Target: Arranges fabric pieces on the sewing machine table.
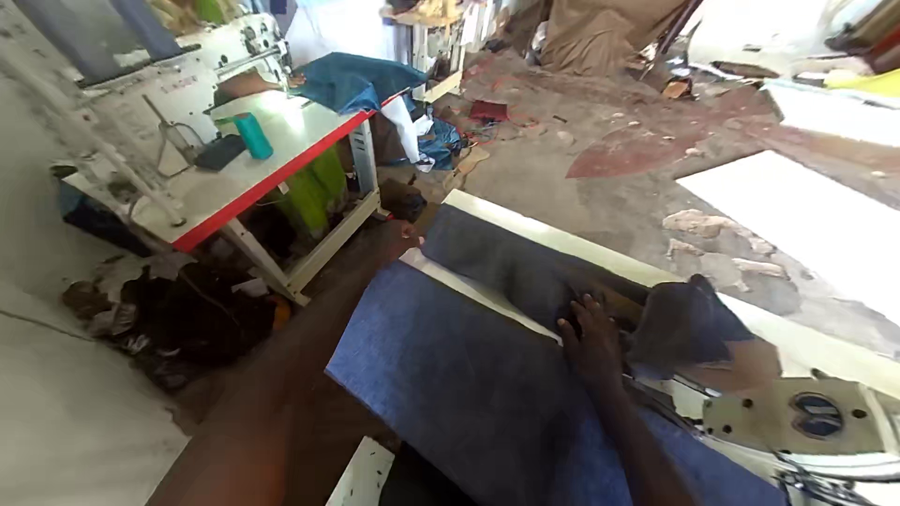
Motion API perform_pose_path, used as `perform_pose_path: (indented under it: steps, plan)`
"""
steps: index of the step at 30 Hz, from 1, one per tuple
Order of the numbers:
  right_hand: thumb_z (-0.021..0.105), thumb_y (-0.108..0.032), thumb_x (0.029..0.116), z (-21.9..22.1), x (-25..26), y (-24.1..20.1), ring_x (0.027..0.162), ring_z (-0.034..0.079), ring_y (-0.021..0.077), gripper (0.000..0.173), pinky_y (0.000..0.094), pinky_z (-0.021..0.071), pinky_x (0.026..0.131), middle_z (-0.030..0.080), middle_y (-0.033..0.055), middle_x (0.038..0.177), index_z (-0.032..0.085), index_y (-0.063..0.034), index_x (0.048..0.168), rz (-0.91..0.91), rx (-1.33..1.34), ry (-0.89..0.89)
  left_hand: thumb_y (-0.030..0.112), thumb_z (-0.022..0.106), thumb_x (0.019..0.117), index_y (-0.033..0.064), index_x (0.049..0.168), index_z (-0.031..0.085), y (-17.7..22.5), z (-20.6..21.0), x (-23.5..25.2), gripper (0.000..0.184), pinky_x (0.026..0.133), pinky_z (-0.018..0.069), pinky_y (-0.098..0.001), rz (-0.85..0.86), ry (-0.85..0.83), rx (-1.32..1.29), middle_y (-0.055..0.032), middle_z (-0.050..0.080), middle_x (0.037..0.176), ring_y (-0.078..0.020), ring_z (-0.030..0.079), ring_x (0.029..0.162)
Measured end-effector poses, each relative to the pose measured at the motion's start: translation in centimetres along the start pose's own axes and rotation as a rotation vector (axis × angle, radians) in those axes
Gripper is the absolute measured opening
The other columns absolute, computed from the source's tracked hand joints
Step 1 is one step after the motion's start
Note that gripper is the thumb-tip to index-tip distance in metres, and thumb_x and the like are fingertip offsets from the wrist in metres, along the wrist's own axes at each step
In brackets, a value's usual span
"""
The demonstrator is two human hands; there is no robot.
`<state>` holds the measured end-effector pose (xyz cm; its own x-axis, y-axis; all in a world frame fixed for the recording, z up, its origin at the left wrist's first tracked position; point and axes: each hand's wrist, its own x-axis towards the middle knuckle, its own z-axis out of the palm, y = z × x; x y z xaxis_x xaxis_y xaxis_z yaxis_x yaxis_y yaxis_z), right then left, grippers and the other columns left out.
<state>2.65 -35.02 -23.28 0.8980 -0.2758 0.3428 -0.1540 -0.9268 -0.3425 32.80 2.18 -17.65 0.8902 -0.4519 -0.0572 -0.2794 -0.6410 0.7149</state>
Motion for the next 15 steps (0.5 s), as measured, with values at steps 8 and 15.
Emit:
perform_pose_path:
  steps: [8,15]
  plan:
    - [0.052,-0.036,0.1058,-0.1,0.0,0.0,0.148,0.038,0.0373,0.048,0.0627,0.0264,0.121,0.042,0.0186,0.159,0.058,-0.0038,0.142,0.020,0.003,-0.026,0.033,0.072,0.0944,0.0002,0.121,0.067,2.2,3.0,2.1,0.042,0.099,0.0490,-0.0650,-0.036,0.007,0.169,-0.0246,0.068,0.117,-0.0417,0.065,0.113]
    - [0.052,-0.035,0.1054,0.2,0.1,0.1,0.148,0.038,0.0372,0.048,0.0626,0.0261,0.120,0.042,0.0188,0.159,0.058,-0.0040,0.141,0.019,0.020,-0.002,0.026,0.072,0.0949,-0.0017,0.126,0.062,1.8,2.9,1.2,0.043,0.101,0.0491,-0.0608,-0.012,0.024,0.172,-0.0254,0.066,0.120,-0.0404,0.064,0.115]
